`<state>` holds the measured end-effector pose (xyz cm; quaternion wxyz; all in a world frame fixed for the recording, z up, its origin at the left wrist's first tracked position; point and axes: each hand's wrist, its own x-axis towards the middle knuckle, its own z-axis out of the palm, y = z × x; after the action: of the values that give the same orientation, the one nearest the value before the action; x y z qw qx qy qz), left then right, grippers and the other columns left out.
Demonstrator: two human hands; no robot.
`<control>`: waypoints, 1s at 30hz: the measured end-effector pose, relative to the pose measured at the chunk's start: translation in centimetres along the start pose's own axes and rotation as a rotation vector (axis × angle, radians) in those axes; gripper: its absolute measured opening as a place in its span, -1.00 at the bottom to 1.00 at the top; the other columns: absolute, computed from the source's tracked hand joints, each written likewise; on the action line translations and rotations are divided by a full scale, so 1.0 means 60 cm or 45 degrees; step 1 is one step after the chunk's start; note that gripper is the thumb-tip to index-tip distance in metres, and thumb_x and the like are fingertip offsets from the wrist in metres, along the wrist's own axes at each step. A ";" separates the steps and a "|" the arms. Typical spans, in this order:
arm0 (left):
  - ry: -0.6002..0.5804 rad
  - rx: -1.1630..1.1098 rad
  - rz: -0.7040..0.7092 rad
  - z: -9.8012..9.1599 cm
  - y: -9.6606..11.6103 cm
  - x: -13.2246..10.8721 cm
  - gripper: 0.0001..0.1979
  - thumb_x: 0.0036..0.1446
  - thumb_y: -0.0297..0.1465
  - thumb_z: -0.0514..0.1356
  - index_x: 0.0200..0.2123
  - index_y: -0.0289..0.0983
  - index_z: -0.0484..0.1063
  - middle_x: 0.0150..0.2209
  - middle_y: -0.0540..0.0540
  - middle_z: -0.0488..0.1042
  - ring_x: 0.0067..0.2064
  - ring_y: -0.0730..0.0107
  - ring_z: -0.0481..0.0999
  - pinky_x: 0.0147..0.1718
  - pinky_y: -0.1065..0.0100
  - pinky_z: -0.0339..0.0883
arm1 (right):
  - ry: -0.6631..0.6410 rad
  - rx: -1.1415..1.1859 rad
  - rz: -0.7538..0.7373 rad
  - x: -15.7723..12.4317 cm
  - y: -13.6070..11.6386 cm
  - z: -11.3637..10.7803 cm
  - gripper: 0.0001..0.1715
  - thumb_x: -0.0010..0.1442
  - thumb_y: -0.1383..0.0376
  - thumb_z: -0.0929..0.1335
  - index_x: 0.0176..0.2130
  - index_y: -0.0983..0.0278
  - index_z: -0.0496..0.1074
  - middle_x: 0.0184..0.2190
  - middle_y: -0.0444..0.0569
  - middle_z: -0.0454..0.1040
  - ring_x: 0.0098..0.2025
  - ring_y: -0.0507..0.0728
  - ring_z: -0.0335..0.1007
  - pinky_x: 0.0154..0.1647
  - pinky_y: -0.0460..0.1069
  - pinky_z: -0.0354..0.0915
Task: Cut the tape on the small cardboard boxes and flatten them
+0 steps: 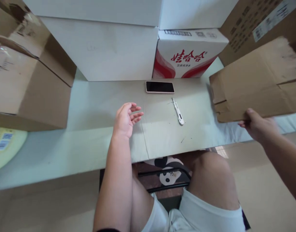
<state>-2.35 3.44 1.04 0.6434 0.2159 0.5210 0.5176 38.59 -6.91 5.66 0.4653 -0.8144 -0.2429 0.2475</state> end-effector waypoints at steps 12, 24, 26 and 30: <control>0.024 -0.030 0.082 -0.026 0.008 0.016 -0.80 0.02 -0.23 0.24 -0.40 -0.25 0.43 -0.43 -0.07 0.53 -0.52 0.45 0.52 -0.55 0.46 0.30 | -0.441 0.015 0.059 0.137 -0.114 0.216 -0.83 0.28 0.37 0.41 -0.16 0.25 0.32 -0.08 0.16 0.53 -0.27 -0.02 0.57 0.00 -0.02 0.42; 0.121 -0.244 0.360 -0.067 0.031 -0.016 -0.85 0.03 -0.28 0.21 -0.46 -0.24 0.38 -0.54 0.03 0.44 -0.57 0.51 0.44 -0.55 0.48 0.23 | -0.829 -0.384 -0.222 -0.018 -0.146 0.327 -0.88 0.25 0.44 0.35 -0.19 0.28 0.47 -0.37 -0.02 0.61 -0.37 0.04 0.56 -0.22 -0.02 0.51; 0.216 -0.333 0.460 -0.082 0.042 -0.021 -0.83 0.07 -0.28 0.20 -0.48 -0.23 0.35 -0.58 0.05 0.37 -0.58 0.52 0.40 -0.55 0.48 0.19 | -0.937 -0.466 -0.410 -0.069 -0.167 0.376 -0.86 0.22 0.44 0.37 -0.19 0.28 0.49 -0.40 -0.04 0.60 -0.39 0.04 0.55 -0.21 0.01 0.52; 0.493 -0.533 0.614 -0.113 0.062 -0.028 -0.76 0.16 -0.27 0.12 -0.51 -0.21 0.22 -0.61 0.09 0.19 -0.60 0.55 0.26 -0.54 0.46 0.14 | -1.219 -0.608 -1.065 -0.204 -0.210 0.488 -0.72 0.21 0.43 0.35 -0.07 0.29 0.53 -0.36 -0.03 0.63 -0.34 0.09 0.56 -0.12 0.09 0.53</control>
<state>-9.94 1.54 2.38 0.4228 0.0944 0.4502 0.7808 8.77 9.74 5.85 0.1704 -0.5329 -0.7648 0.3195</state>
